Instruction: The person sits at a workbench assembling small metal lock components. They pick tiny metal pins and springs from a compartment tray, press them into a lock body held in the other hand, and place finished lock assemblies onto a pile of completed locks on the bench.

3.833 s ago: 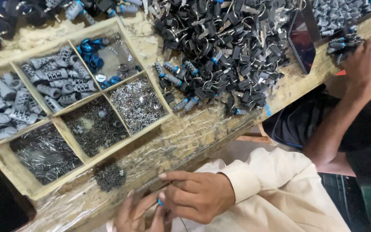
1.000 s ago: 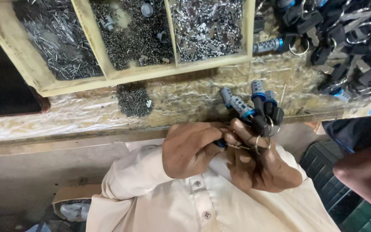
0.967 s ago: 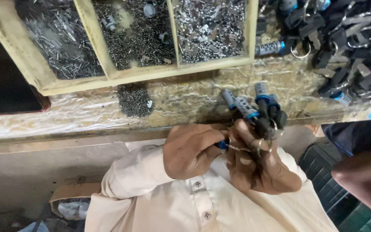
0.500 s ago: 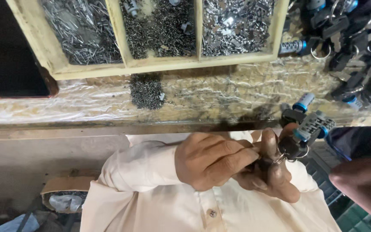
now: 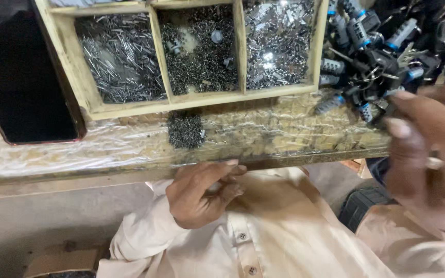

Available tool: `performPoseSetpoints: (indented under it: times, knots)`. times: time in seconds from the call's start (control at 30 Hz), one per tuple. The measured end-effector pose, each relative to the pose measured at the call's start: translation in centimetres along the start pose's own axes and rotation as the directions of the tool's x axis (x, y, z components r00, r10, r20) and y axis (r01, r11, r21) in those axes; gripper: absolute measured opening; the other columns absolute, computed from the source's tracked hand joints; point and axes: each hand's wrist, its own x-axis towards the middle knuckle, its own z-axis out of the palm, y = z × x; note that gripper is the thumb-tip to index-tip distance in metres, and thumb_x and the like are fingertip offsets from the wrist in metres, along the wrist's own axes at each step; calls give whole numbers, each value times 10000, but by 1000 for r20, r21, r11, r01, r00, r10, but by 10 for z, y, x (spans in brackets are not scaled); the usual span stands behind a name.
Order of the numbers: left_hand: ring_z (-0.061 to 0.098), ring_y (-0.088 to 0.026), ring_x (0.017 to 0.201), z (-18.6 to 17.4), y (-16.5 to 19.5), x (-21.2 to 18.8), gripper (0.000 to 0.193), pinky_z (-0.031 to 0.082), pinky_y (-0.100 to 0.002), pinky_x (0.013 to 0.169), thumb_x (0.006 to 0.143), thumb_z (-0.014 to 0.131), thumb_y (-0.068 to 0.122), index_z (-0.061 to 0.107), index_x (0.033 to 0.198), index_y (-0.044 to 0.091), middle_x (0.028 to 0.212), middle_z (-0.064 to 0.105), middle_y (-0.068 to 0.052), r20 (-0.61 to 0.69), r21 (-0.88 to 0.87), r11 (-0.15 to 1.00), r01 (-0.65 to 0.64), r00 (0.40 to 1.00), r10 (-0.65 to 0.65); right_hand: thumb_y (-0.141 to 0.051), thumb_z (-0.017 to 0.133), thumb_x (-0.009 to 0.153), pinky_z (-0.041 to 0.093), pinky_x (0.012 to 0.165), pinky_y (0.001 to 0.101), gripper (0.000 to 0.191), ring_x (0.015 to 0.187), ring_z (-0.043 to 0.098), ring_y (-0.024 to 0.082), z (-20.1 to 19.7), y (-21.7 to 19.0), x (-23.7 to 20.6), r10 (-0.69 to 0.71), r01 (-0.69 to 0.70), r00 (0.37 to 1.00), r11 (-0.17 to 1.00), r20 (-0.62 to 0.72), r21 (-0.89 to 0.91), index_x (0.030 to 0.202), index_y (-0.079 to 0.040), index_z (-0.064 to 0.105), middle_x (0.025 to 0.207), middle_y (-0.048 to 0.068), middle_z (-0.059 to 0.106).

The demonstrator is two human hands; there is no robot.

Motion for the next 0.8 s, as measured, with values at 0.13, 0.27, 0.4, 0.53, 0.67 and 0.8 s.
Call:
performPoseSetpoints:
  times: [0.13, 0.27, 0.4, 0.53, 0.67, 0.8]
  knots:
    - [748, -246, 806, 0, 2, 5, 443, 585, -350, 666, 967, 828, 122, 561, 1302, 10, 1084, 754, -127, 57, 5, 1000, 12, 998, -12, -24, 808, 777, 486, 901, 482, 374, 837, 593, 351, 35, 30, 59, -265, 284, 849, 958, 458, 27, 1123, -17, 668, 880, 164, 642]
    - [736, -259, 798, 0, 4, 13, 370, 588, -364, 666, 932, 848, 129, 630, 1215, 34, 1044, 733, -136, 40, -19, 1000, 17, 999, -16, 2, 816, 802, 479, 912, 476, 297, 869, 573, 352, 50, 47, 64, -307, 238, 846, 949, 436, 207, 1035, -12, 634, 886, 146, 622]
    - [732, -238, 799, -3, 2, 12, 390, 585, -342, 653, 913, 863, 140, 638, 1201, 6, 1046, 731, -158, -28, -48, 998, -27, 999, 26, 41, 701, 873, 494, 888, 459, 189, 954, 643, 344, 42, 37, 40, -86, -66, 920, 927, 382, 368, 1024, 20, 591, 973, 180, 651]
    - [776, -296, 979, 2, 13, 7, 302, 641, -350, 790, 990, 751, 8, 617, 1261, 1, 1168, 714, -188, -1, -254, 965, 70, 997, -72, -58, 672, 735, 470, 972, 474, 228, 856, 686, 290, 30, -26, -7, -86, 17, 979, 939, 187, 342, 919, -146, 571, 899, 91, 679]
    - [762, -235, 937, 9, 41, 1, 308, 647, -318, 819, 961, 790, -5, 672, 1244, 24, 1183, 727, -155, 84, -560, 818, 129, 992, -99, -39, 587, 958, 489, 910, 276, 62, 847, 723, 110, 99, -76, -55, -204, 167, 674, 978, -710, -123, 961, -63, 644, 856, -45, 709]
    - [659, -343, 1144, 9, 55, -4, 223, 551, -444, 1032, 961, 762, 37, 629, 1121, -43, 1162, 667, -240, 291, -746, 560, 360, 933, -212, 54, 696, 774, 435, 1096, 291, 263, 928, 737, 219, 114, -83, -113, -328, 250, 398, 937, -857, -243, 1034, 28, 667, 939, 58, 723]
